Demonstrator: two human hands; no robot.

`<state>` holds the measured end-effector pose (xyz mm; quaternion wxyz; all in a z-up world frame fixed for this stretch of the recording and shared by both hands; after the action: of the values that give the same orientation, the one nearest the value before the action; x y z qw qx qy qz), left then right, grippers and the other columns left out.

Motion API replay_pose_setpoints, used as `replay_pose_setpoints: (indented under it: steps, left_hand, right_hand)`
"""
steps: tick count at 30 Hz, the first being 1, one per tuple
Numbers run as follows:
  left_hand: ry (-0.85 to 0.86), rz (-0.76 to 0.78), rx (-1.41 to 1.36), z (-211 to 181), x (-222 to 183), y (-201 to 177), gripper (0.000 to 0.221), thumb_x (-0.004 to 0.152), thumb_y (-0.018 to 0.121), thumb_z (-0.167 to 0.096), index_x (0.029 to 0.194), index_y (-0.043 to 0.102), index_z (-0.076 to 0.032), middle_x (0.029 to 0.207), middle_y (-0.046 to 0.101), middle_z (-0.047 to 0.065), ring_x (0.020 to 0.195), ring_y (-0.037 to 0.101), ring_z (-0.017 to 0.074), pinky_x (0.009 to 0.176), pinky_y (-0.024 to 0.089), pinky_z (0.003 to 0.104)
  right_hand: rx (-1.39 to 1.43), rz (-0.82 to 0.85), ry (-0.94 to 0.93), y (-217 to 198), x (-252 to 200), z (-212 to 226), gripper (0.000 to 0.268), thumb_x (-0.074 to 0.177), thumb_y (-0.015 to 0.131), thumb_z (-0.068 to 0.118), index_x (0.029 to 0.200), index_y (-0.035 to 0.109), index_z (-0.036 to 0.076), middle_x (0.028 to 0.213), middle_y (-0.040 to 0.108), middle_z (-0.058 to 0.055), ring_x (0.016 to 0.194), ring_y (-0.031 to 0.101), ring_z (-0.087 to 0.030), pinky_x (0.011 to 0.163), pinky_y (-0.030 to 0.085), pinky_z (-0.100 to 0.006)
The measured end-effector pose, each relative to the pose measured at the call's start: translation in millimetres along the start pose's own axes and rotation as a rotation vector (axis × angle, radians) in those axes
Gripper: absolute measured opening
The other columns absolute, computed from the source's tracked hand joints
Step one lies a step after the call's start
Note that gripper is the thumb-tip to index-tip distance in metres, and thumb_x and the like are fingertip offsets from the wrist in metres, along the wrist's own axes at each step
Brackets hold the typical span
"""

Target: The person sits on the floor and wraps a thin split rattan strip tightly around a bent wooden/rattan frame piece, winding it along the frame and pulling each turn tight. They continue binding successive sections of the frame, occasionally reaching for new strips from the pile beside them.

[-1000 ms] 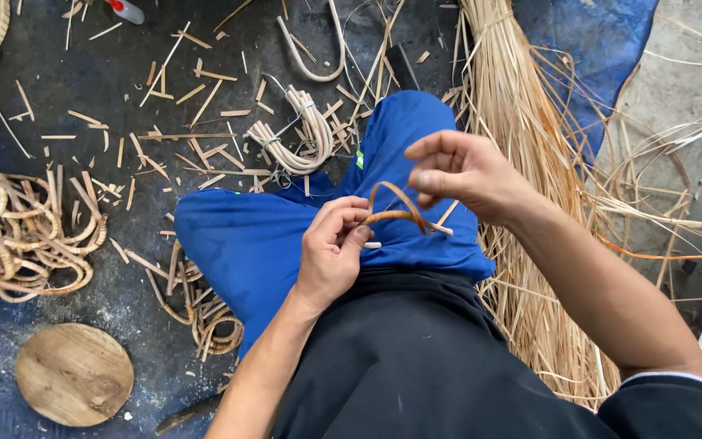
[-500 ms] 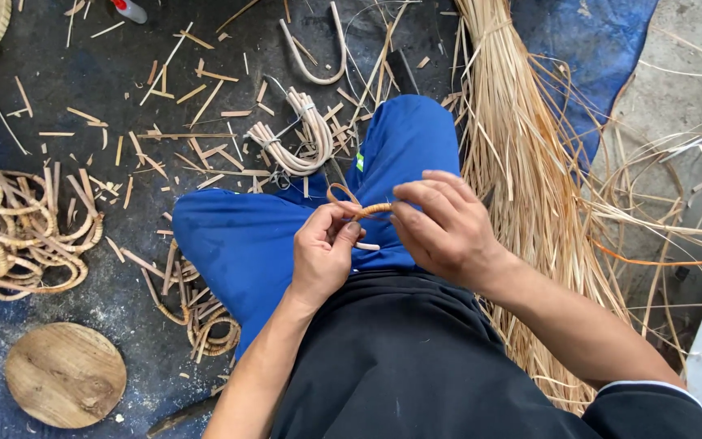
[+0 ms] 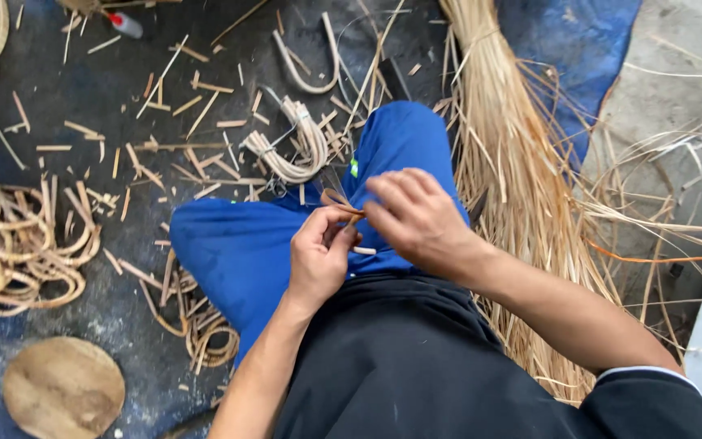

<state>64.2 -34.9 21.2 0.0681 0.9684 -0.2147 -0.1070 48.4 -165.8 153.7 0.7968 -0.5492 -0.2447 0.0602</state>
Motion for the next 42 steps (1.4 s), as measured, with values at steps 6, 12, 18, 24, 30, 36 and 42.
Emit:
replay_pose_setpoints:
  steps: [6, 12, 18, 24, 30, 36, 42]
  left_hand:
    - [0.008, -0.024, 0.012, -0.1, -3.1, -5.6, 0.014, 0.098, 0.063, 0.004, 0.112, 0.066, 0.001, 0.104, 0.068, 0.004, 0.085, 0.069, 0.0084, 0.075, 0.058, 0.024]
    - [-0.077, 0.025, -0.054, 23.0, -7.3, -13.0, 0.013, 0.098, 0.064, 0.003, 0.111, 0.066, 0.002, 0.096, 0.072, 0.008, 0.084, 0.070, 0.0103, 0.076, 0.059, 0.026]
    - [-0.128, -0.057, -0.259, 43.4, -11.8, -37.3, 0.009, 0.099, 0.064, 0.002, 0.108, 0.064, 0.004, 0.095, 0.073, 0.011, 0.083, 0.071, 0.0146, 0.078, 0.061, 0.031]
    - [-0.215, -0.037, -0.300, 36.1, -15.7, -8.3, 0.012, 0.097, 0.066, 0.001, 0.108, 0.065, 0.005, 0.098, 0.074, 0.011, 0.086, 0.072, 0.0157, 0.081, 0.063, 0.032]
    - [-0.040, 0.033, -0.032, 4.9, -27.9, -4.6, 0.018, 0.097, 0.072, 0.004, 0.114, 0.070, 0.005, 0.118, 0.067, 0.016, 0.101, 0.071, 0.0182, 0.086, 0.062, 0.032]
    - [0.510, 0.288, 0.653, -109.6, -32.3, 1.5, 0.045, 0.084, 0.073, 0.000, 0.127, 0.062, 0.002, 0.137, 0.058, 0.020, 0.125, 0.061, 0.0370, 0.108, 0.048, 0.048]
    - [0.802, 0.559, 1.028, -115.9, -58.1, 3.3, 0.037, 0.088, 0.070, -0.008, 0.123, 0.063, 0.002, 0.123, 0.066, 0.014, 0.127, 0.062, 0.0338, 0.117, 0.039, 0.056]
  right_hand:
    - [0.140, -0.058, 0.060, -9.5, -5.8, 4.6, 0.021, 0.092, 0.070, 0.007, 0.113, 0.067, 0.004, 0.096, 0.066, -0.008, 0.083, 0.069, -0.025, 0.075, 0.056, -0.039]
    - [-0.249, 0.003, 0.157, -42.2, 10.3, -45.7, 0.025, 0.093, 0.072, 0.002, 0.114, 0.072, 0.016, 0.086, 0.065, -0.007, 0.069, 0.064, -0.024, 0.056, 0.049, -0.039]
    - [0.371, 0.055, 0.242, 14.6, -24.7, -9.5, 0.018, 0.093, 0.071, 0.012, 0.109, 0.068, 0.003, 0.104, 0.068, -0.016, 0.091, 0.068, -0.032, 0.077, 0.057, -0.041]
    - [0.781, 0.046, 0.497, 73.9, -49.7, -11.0, 0.019, 0.100, 0.065, 0.014, 0.110, 0.067, -0.002, 0.096, 0.070, -0.013, 0.085, 0.070, -0.024, 0.072, 0.057, -0.034]
    - [0.820, 0.193, 0.876, 85.6, -74.6, -30.5, 0.020, 0.096, 0.071, 0.018, 0.092, 0.074, -0.001, 0.066, 0.066, -0.006, 0.058, 0.056, -0.010, 0.052, 0.045, -0.029]
    - [0.927, 0.212, 0.527, 66.4, -57.2, -0.8, 0.013, 0.096, 0.070, 0.016, 0.096, 0.073, 0.003, 0.077, 0.072, -0.010, 0.069, 0.067, -0.020, 0.059, 0.053, -0.032]
    - [0.652, 0.357, 0.052, 66.0, -51.5, 45.7, 0.014, 0.089, 0.070, 0.016, 0.093, 0.067, 0.003, 0.080, 0.069, -0.014, 0.069, 0.070, -0.034, 0.057, 0.054, -0.043]
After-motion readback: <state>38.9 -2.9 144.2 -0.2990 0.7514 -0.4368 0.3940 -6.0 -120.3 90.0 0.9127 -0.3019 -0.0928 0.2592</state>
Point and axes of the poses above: each hand's wrist, its own x-axis towards the middle knuckle, its own y-axis out of the palm, z = x × y, the point moved 7 cm from there along x, towards the middle knuckle
